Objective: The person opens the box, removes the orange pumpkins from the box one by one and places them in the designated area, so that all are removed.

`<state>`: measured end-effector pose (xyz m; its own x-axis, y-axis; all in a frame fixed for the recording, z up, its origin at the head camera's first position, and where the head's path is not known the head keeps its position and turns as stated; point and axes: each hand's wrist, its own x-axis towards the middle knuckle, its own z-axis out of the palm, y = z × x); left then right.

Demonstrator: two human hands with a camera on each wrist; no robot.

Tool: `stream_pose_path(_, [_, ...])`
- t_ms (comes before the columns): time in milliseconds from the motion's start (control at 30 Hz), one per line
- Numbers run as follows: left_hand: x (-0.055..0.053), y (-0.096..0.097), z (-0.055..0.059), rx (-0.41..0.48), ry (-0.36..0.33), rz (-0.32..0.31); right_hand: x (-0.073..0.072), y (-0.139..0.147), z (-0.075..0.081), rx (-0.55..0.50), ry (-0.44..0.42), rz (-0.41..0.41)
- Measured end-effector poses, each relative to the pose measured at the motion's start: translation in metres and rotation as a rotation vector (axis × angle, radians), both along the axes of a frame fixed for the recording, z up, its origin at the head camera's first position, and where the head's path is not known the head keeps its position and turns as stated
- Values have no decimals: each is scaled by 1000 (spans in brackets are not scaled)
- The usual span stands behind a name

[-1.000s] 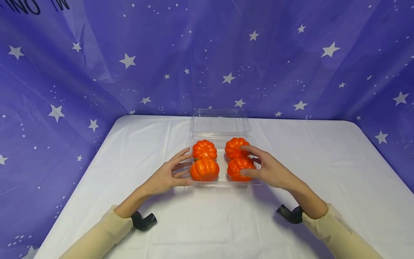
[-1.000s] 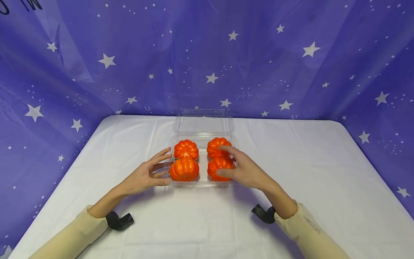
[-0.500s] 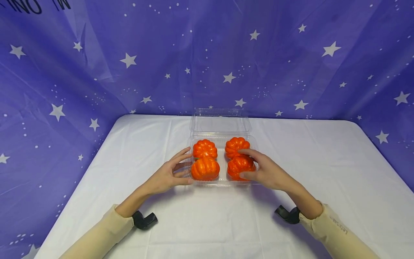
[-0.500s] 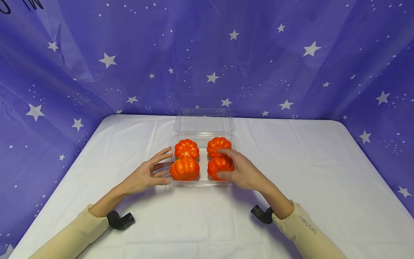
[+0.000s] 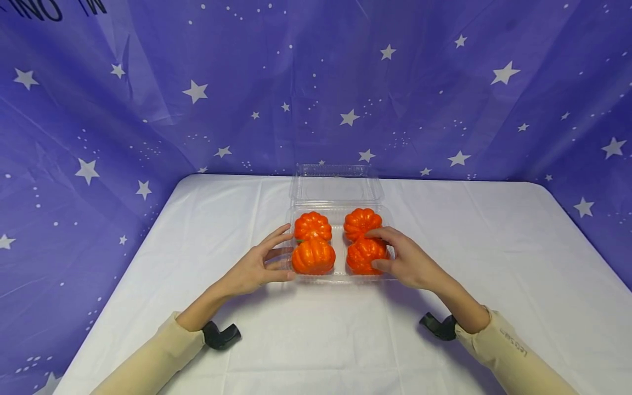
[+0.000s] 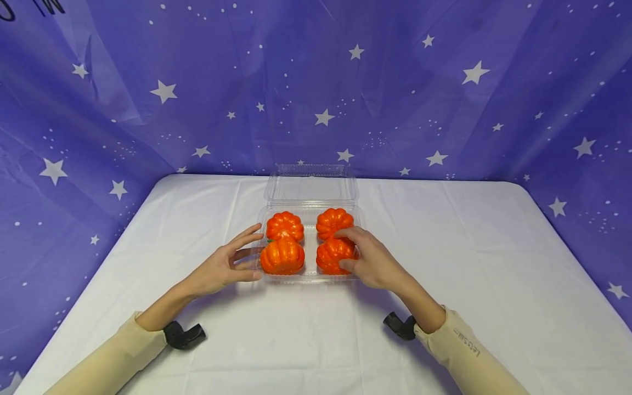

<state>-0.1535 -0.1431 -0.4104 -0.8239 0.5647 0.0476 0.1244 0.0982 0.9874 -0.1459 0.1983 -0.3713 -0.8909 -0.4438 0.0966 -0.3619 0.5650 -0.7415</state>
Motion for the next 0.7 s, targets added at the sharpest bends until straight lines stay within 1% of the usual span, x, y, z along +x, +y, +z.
stream_pose_path(467, [1,-1,1,-24,29,1,2,2,-2,-9,42,8])
stream_pose_path(700, [0,-1,0,-19,32,-1,4,0,3,-21,53,12])
